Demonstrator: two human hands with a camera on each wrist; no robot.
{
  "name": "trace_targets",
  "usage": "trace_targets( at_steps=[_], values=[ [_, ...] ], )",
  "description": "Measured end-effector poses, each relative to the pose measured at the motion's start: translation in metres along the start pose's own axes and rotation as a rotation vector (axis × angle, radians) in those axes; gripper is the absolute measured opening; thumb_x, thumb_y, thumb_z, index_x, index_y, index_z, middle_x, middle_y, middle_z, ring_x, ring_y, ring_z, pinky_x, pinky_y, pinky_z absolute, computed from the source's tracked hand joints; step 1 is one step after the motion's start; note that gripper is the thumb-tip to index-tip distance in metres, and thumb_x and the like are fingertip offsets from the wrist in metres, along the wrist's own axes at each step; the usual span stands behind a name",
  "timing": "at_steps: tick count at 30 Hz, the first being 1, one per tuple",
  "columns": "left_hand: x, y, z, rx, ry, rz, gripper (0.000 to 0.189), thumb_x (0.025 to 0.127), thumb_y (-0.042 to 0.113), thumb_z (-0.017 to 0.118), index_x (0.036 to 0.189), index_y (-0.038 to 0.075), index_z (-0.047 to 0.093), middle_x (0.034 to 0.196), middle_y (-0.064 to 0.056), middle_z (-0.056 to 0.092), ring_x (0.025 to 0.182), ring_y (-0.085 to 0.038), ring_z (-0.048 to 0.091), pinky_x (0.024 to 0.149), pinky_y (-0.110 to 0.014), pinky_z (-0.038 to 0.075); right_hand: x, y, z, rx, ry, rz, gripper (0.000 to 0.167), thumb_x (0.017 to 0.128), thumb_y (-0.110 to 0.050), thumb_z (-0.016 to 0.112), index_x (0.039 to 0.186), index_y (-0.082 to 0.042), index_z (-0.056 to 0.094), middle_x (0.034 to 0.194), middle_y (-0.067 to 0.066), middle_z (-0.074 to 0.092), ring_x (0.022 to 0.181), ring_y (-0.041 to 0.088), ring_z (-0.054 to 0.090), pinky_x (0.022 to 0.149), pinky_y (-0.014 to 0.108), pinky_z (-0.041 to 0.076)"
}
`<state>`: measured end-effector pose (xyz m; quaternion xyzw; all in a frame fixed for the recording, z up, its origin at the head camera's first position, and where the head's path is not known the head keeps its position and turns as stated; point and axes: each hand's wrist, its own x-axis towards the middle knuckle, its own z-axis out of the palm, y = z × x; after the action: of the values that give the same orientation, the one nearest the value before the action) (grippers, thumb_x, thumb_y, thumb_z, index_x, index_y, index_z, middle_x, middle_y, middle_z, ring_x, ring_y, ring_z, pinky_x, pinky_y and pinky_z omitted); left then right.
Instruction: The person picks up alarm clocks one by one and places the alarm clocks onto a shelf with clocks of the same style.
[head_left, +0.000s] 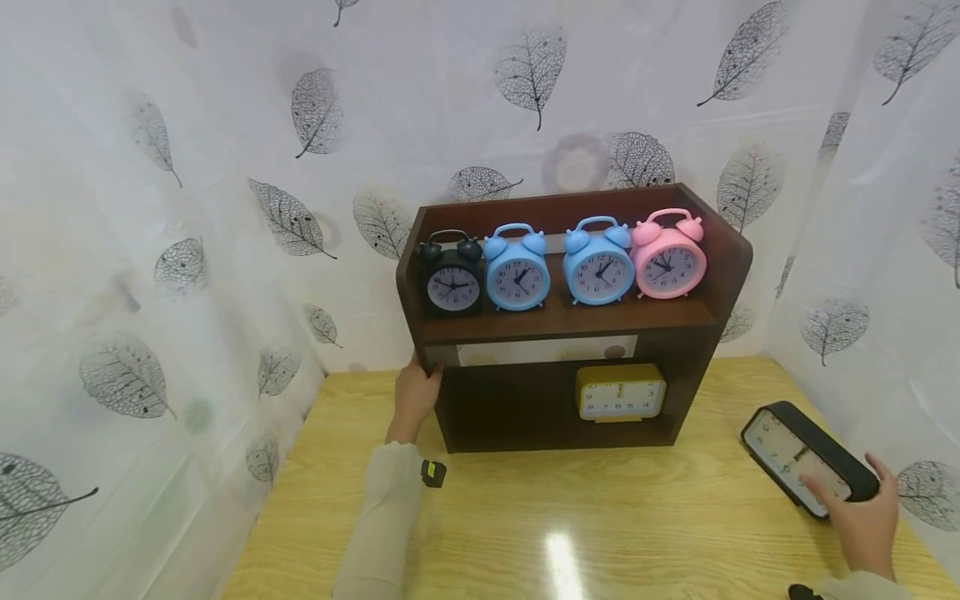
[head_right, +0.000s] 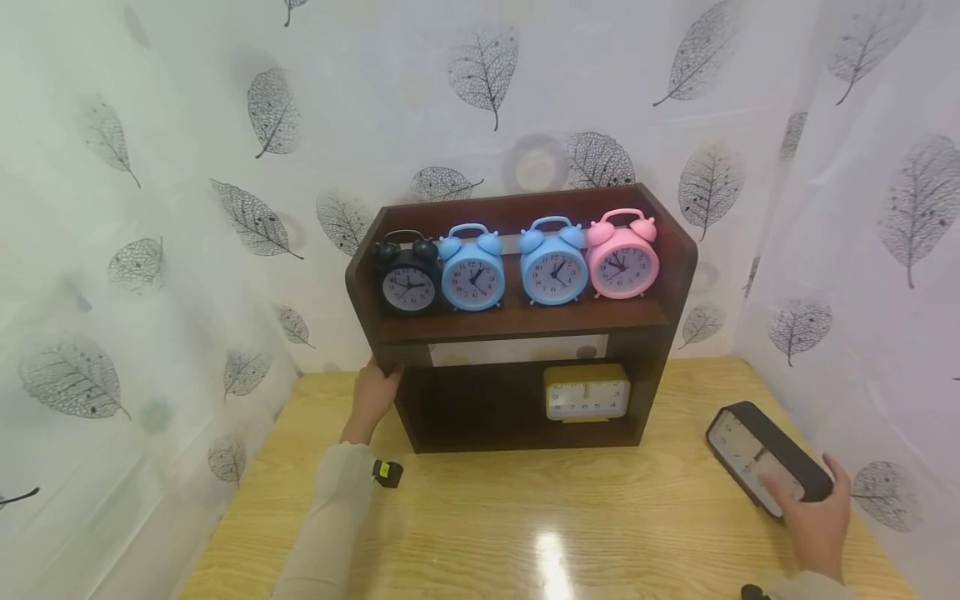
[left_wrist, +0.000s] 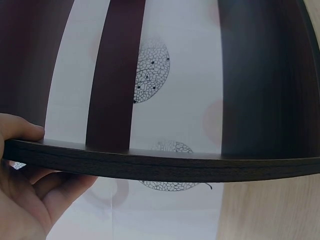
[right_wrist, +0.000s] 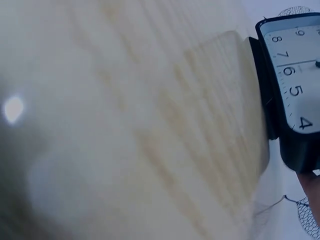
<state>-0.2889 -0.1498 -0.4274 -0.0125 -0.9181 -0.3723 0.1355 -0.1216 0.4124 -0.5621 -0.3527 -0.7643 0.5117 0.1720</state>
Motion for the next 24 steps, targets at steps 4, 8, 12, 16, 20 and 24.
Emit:
trace_targets(
  at_steps=[4,8,12,16,20,24],
  values=[
    [0.0,0.001,-0.001,0.006,-0.003,0.001,0.042,0.091,0.02,0.052,0.126,-0.002,0.05,0.105,-0.031,0.064,0.093,-0.045,0.063,0.077,-0.054,0.049,0.002,0.006,-0.001,-0.035,-0.041,0.066,0.092,0.082,-0.037,0.07,0.151,-0.03,0.008,0.158,0.001,0.011,0.146,0.018,0.013,0.116,0.048,0.02],
    [0.0,0.001,-0.001,0.004,-0.001,0.002,0.04,0.091,0.02,0.053,0.125,-0.002,0.05,0.106,-0.031,0.065,0.094,-0.045,0.063,0.078,-0.054,0.049,0.005,0.008,-0.001,-0.05,-0.078,0.146,0.097,0.081,-0.042,0.069,0.152,-0.019,0.007,0.159,0.006,0.011,0.146,0.025,0.014,0.113,0.051,0.023],
    [0.0,0.001,0.0,-0.005,-0.003,-0.004,0.04,0.091,0.021,0.052,0.125,-0.001,0.05,0.105,-0.031,0.065,0.093,-0.045,0.063,0.078,-0.054,0.049,0.008,0.011,-0.003,-0.084,-0.11,0.204,0.104,0.081,-0.049,0.066,0.151,-0.008,0.002,0.158,0.016,0.003,0.143,0.04,0.011,0.11,0.058,0.023],
    [-0.001,0.001,-0.002,-0.002,-0.003,0.004,0.041,0.091,0.021,0.052,0.126,-0.002,0.05,0.104,-0.032,0.064,0.091,-0.045,0.063,0.076,-0.054,0.049,0.011,0.012,-0.004,-0.136,-0.147,0.22,0.106,0.081,-0.052,0.064,0.15,-0.002,0.001,0.156,0.022,0.002,0.141,0.045,0.011,0.108,0.061,0.024],
    [-0.001,0.0,-0.002,0.007,0.002,-0.002,0.042,0.091,0.02,0.052,0.127,-0.002,0.049,0.105,-0.032,0.064,0.092,-0.045,0.063,0.077,-0.054,0.049,0.014,0.013,-0.005,-0.175,-0.189,0.225,0.109,0.081,-0.055,0.062,0.149,-0.001,-0.005,0.155,0.024,-0.004,0.14,0.048,0.008,0.106,0.064,0.023],
    [0.0,-0.001,0.0,0.005,0.004,0.002,0.045,0.091,0.021,0.051,0.13,-0.001,0.048,0.106,-0.031,0.064,0.091,-0.043,0.064,0.077,-0.053,0.049,0.015,0.017,-0.005,-0.202,-0.195,0.217,0.109,0.082,-0.054,0.061,0.148,0.0,-0.006,0.154,0.026,-0.006,0.14,0.05,0.008,0.106,0.064,0.023]
  ],
)
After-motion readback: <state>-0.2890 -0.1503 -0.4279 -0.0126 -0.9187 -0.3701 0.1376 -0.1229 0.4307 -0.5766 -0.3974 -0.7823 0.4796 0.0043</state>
